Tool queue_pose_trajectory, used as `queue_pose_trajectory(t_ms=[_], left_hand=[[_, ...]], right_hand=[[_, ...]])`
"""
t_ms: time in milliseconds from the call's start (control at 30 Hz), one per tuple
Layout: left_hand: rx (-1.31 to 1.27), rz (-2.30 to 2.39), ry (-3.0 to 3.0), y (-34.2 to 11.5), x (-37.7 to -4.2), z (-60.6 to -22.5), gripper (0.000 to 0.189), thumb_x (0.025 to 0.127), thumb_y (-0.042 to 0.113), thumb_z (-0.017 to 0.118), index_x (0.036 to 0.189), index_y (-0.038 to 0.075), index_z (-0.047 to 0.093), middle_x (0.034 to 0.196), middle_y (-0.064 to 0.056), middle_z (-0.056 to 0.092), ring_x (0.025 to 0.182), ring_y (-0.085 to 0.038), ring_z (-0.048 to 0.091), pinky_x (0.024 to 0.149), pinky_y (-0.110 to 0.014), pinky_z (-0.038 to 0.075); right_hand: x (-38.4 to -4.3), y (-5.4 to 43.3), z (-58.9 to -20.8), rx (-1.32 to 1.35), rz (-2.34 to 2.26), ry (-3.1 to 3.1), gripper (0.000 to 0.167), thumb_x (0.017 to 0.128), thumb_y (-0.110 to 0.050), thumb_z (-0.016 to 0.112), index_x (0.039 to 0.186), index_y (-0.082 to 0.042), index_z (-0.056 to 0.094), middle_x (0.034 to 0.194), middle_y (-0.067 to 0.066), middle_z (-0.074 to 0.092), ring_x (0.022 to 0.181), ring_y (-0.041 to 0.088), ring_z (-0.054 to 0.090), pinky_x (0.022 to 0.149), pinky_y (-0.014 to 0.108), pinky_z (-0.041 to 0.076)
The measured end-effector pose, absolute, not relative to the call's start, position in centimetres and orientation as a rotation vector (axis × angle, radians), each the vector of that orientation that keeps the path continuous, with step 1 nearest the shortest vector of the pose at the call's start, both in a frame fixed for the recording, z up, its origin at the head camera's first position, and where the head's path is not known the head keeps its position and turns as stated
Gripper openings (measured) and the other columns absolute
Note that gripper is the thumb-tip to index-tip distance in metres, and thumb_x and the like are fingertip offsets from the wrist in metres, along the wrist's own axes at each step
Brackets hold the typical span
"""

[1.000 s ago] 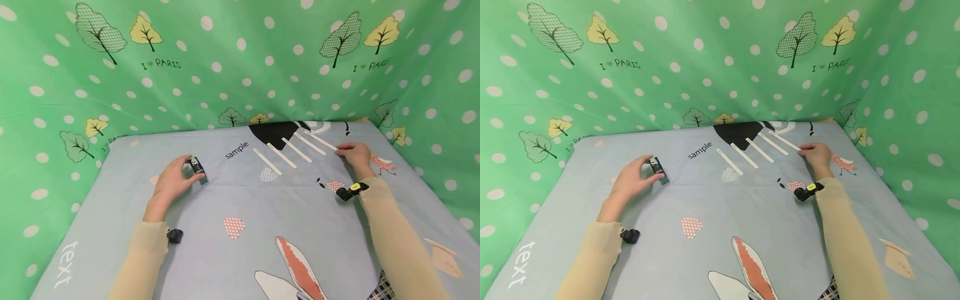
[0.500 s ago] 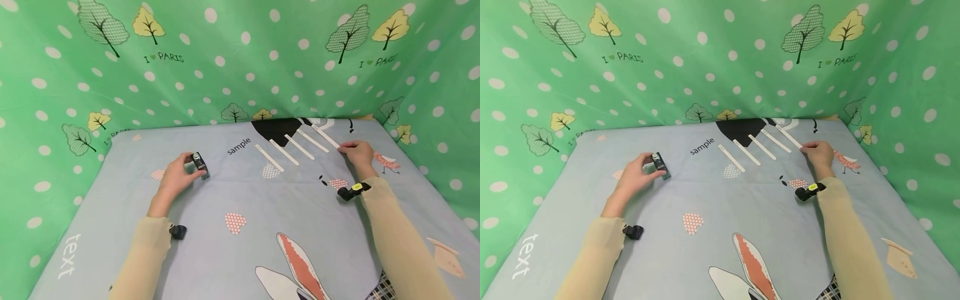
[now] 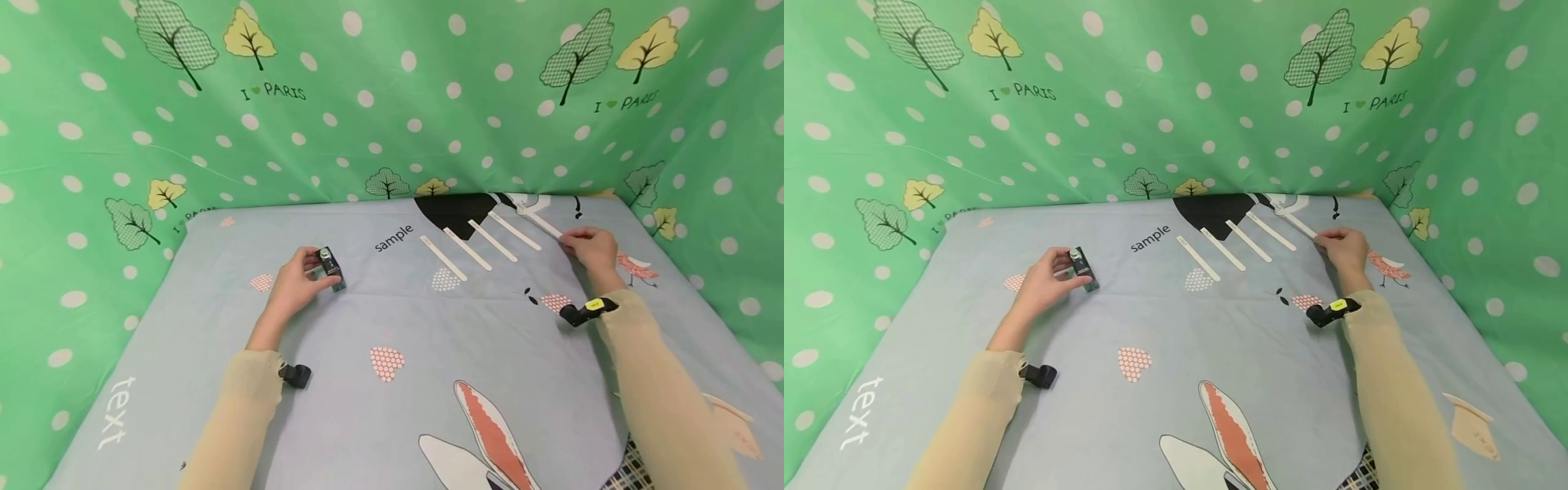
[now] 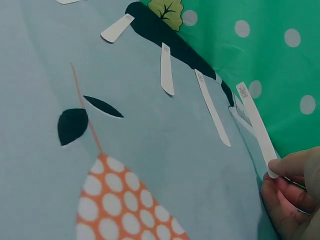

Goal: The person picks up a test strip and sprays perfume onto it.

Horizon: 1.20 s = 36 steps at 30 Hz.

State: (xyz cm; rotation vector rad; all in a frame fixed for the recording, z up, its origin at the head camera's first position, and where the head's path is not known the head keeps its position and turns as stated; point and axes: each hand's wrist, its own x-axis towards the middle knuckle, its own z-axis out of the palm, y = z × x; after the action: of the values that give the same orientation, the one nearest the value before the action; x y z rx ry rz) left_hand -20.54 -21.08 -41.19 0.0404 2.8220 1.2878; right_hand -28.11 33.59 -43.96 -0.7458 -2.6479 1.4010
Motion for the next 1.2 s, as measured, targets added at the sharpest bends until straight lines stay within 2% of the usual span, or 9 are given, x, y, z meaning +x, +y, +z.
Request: queue_pose_trajectory(t_ms=[167, 400, 567, 833, 1000, 1200], left_hand=[[0.053, 1.330, 2.807, -21.2, -20.5, -41.1, 0.075, 0.085, 0.025, 0.080, 0.142, -0.003, 0.040, 0.139, -0.026, 0.055, 0.131, -0.039, 0.054, 0.110, -0.046, 0.045], [0.060, 1.383, 2.793, -21.3, -20.6, -40.8, 0.075, 0.085, 0.027, 0.081, 0.143, -0.001, 0.041, 0.139, -0.024, 0.056, 0.132, -0.038, 0.053, 0.112, -0.046, 0.043], [0.050, 1.435, 2.777, -21.2, -20.6, -40.6, 0.075, 0.085, 0.028, 0.081, 0.143, 0.001, 0.042, 0.138, -0.022, 0.057, 0.132, -0.037, 0.053, 0.114, -0.044, 0.042], [0.044, 1.538, 2.776, -20.9, -20.3, -40.2, 0.074, 0.085, 0.029, 0.081, 0.144, 0.005, 0.043, 0.136, -0.020, 0.057, 0.131, -0.038, 0.054, 0.113, -0.045, 0.042], [0.061, 1.627, 2.787, -20.5, -20.1, -40.0, 0.071, 0.086, 0.026, 0.080, 0.144, 0.008, 0.044, 0.137, -0.019, 0.056, 0.129, -0.039, 0.055, 0.108, -0.049, 0.047], [0.082, 1.757, 2.762, -20.1, -19.9, -39.7, 0.065, 0.087, 0.020, 0.079, 0.142, 0.011, 0.045, 0.133, -0.017, 0.051, 0.127, -0.038, 0.058, 0.103, -0.050, 0.050]], right_hand=[[-28.0, 33.3, -43.5, -0.737, 1.483, -2.625, 0.032, 0.097, -0.023, 0.066, 0.123, -0.004, 0.065, 0.102, 0.000, 0.060, 0.064, -0.010, 0.057, 0.065, 0.009, 0.053], [-27.2, 32.3, -42.4, -0.641, 1.613, -2.565, 0.017, 0.094, -0.020, 0.069, 0.107, -0.008, 0.068, 0.075, -0.019, 0.058, 0.064, -0.009, 0.062, 0.066, 0.011, 0.055], [-26.9, 31.2, -41.5, -0.534, 1.625, -2.582, 0.023, 0.094, -0.020, 0.070, 0.110, -0.003, 0.067, 0.067, -0.023, 0.059, 0.064, -0.008, 0.063, 0.066, 0.013, 0.055], [-26.8, 29.3, -40.7, -0.415, 1.670, -2.607, 0.028, 0.094, -0.015, 0.068, 0.114, 0.005, 0.063, 0.066, -0.024, 0.061, 0.063, -0.007, 0.064, 0.066, 0.014, 0.056], [-26.7, 28.0, -40.2, -0.342, 1.749, -2.583, 0.029, 0.093, -0.010, 0.069, 0.114, 0.008, 0.063, 0.066, -0.022, 0.063, 0.064, -0.006, 0.065, 0.069, 0.016, 0.058], [-26.6, 26.7, -39.9, -0.310, 1.730, -2.626, 0.027, 0.093, -0.012, 0.069, 0.113, 0.006, 0.063, 0.068, -0.022, 0.063, 0.065, -0.007, 0.065, 0.072, 0.018, 0.058]])
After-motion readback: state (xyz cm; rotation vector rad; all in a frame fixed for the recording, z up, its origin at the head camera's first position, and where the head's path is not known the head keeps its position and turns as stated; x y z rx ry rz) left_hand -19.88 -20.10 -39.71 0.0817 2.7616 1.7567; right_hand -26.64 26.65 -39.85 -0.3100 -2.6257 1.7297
